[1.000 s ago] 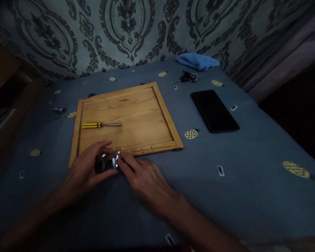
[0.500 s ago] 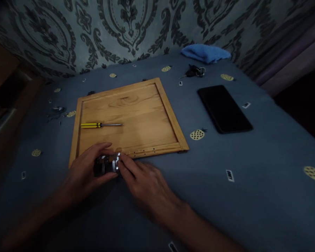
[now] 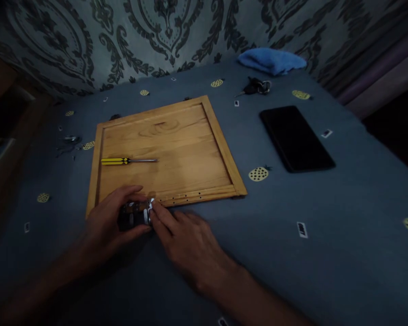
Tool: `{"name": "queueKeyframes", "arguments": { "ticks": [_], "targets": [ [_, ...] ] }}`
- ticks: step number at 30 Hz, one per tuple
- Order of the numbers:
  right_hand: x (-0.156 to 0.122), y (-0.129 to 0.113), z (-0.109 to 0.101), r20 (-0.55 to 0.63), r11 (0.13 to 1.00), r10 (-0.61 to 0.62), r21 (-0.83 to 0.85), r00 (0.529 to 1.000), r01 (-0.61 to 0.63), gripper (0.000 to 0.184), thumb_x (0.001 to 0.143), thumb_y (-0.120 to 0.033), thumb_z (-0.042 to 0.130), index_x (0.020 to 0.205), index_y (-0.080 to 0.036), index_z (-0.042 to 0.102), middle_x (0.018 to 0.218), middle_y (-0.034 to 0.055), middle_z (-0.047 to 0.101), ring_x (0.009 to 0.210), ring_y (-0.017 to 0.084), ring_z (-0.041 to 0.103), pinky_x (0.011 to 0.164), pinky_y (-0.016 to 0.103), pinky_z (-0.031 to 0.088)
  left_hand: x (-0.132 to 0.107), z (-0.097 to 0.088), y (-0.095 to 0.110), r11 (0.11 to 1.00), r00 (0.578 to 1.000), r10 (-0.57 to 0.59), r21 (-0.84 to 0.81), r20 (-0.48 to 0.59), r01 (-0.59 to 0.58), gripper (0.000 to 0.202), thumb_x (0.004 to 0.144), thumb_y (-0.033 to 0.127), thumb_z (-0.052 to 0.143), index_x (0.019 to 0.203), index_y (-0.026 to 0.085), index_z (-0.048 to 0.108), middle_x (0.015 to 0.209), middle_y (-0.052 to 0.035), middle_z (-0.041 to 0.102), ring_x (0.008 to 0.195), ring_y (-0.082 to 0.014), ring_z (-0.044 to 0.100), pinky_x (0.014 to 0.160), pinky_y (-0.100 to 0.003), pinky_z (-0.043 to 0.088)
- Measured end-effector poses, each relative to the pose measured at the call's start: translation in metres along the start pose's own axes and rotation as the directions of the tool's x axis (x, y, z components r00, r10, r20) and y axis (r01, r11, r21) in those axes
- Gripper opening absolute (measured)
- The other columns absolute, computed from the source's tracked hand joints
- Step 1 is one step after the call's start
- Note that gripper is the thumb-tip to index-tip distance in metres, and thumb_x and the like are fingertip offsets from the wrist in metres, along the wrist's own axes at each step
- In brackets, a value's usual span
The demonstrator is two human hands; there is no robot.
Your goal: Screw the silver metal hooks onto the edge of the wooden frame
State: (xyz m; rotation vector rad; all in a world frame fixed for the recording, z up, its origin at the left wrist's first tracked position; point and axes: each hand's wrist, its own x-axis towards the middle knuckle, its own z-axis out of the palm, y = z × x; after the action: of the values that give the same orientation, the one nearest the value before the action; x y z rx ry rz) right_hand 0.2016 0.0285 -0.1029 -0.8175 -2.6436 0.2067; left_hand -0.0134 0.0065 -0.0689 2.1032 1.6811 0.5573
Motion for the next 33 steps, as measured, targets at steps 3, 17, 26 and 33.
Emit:
{"name": "queueKeyframes", "arguments": {
  "ticks": [3, 17, 26, 33],
  "targets": [
    [-0.0001, 0.0004, -0.0009, -0.002, 1.0, -0.015, -0.005, 1.0, 0.015, 0.044, 0.094, -0.005, 0.047, 0.134, -0.012, 0.063, 0.138, 0.009, 0.068, 0.09, 0.02, 0.074, 0.072, 0.032, 0.064, 0.0003, 0.0, 0.001, 1.0, 1.0, -0.008, 0.014, -0.002, 0.008, 0.067, 0.081, 0.024, 0.081, 0.137, 0.03, 0.046, 0.12, -0.0031, 0.072, 0.114, -0.0261, 0.067, 0.095, -0.043, 0.056],
    [0.0014, 0.0006, -0.0002, -0.041, 0.999, -0.033, -0.016, 0.999, 0.033, 0.046, 0.091, -0.001, 0.045, 0.131, -0.01, 0.066, 0.137, 0.0099, 0.069, 0.086, 0.019, 0.073, 0.07, 0.033, 0.063, -0.0006, -0.0007, 0.0007, 0.999, 0.999, -0.032, 0.022, 0.019, 0.032, 0.071, 0.081, 0.026, 0.08, 0.141, 0.032, 0.044, 0.122, -0.0028, 0.071, 0.116, -0.0275, 0.066, 0.093, -0.044, 0.056],
    [0.0009, 0.0013, -0.0017, -0.032, 0.999, -0.043, -0.006, 0.999, 0.043, 0.045, 0.09, 0.001, 0.048, 0.131, -0.009, 0.066, 0.135, 0.0122, 0.07, 0.086, 0.019, 0.073, 0.069, 0.032, 0.063, 0.0003, -0.0039, 0.0029, 0.999, 0.998, -0.048, 0.005, 0.033, 0.047, 0.07, 0.081, 0.025, 0.08, 0.142, 0.03, 0.045, 0.12, -0.0037, 0.071, 0.114, -0.0275, 0.066, 0.096, -0.046, 0.055],
    [0.0015, 0.0011, -0.0041, -0.028, 0.999, -0.045, 0.014, 0.999, 0.046, 0.045, 0.092, 0.0, 0.044, 0.13, -0.007, 0.066, 0.132, 0.0142, 0.071, 0.083, 0.02, 0.073, 0.065, 0.033, 0.063, -0.0006, -0.0042, 0.0025, 0.998, 0.997, -0.062, 0.009, 0.048, 0.062, 0.071, 0.084, 0.028, 0.079, 0.145, 0.031, 0.042, 0.127, -0.0063, 0.068, 0.121, -0.0296, 0.063, 0.102, -0.051, 0.052]
  ]
}}
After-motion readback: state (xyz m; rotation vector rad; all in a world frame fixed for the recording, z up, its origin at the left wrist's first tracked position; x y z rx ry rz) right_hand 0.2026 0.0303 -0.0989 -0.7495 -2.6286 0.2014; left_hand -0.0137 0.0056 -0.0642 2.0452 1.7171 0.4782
